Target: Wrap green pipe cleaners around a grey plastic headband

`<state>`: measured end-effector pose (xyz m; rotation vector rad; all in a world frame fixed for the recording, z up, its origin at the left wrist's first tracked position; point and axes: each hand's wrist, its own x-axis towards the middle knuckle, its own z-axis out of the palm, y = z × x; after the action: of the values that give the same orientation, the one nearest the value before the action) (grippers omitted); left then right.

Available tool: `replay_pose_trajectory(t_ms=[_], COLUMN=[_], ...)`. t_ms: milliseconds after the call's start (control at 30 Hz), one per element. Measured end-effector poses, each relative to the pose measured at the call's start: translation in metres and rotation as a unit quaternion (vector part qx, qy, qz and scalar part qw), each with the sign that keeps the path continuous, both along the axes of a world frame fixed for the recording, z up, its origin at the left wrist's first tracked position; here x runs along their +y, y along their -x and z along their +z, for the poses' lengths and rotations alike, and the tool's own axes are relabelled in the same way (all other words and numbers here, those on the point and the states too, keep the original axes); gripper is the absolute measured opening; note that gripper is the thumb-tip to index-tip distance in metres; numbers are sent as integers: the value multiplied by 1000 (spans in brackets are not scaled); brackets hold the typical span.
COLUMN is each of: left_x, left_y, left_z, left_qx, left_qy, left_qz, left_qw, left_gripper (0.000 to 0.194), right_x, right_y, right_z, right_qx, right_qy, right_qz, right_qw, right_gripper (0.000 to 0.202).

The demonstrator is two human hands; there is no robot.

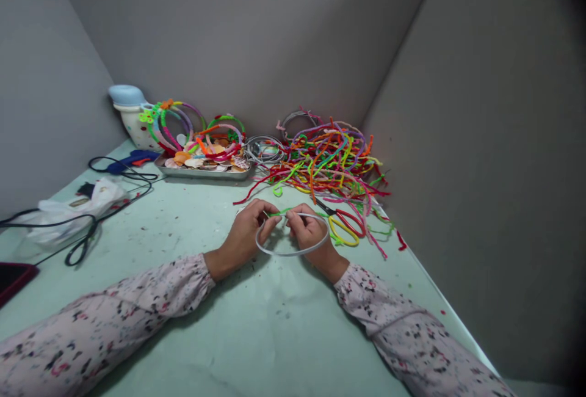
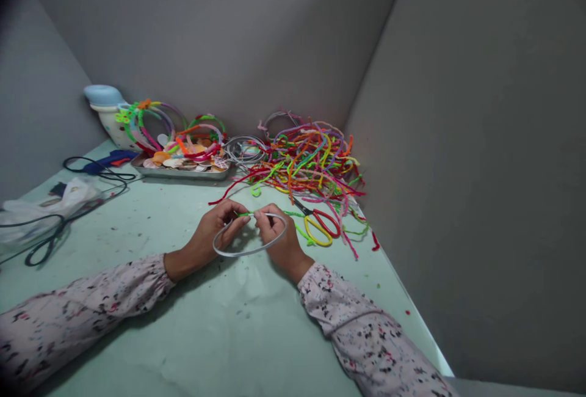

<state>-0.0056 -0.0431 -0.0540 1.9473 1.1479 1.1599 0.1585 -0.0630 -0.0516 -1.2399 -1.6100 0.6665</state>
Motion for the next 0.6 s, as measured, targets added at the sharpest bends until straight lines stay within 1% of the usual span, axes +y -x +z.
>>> replay_pose_trajectory(t_ms=[333, 600], left_x=[1, 1], left_y=[1, 1], left_z=[1, 2], left_qx=[24, 35], left_qy=[-19, -34], left_qz=[-9, -24], left_qw=[999, 999], left_gripper=[15, 16], right_x=[0, 1], right_y=[-1, -1], right_z=[-1, -4], right_qx=[-15, -27], right_qy=[-11, -7], right_qz=[-1, 1], right_qw=[1000, 1000], right_gripper=[24, 24])
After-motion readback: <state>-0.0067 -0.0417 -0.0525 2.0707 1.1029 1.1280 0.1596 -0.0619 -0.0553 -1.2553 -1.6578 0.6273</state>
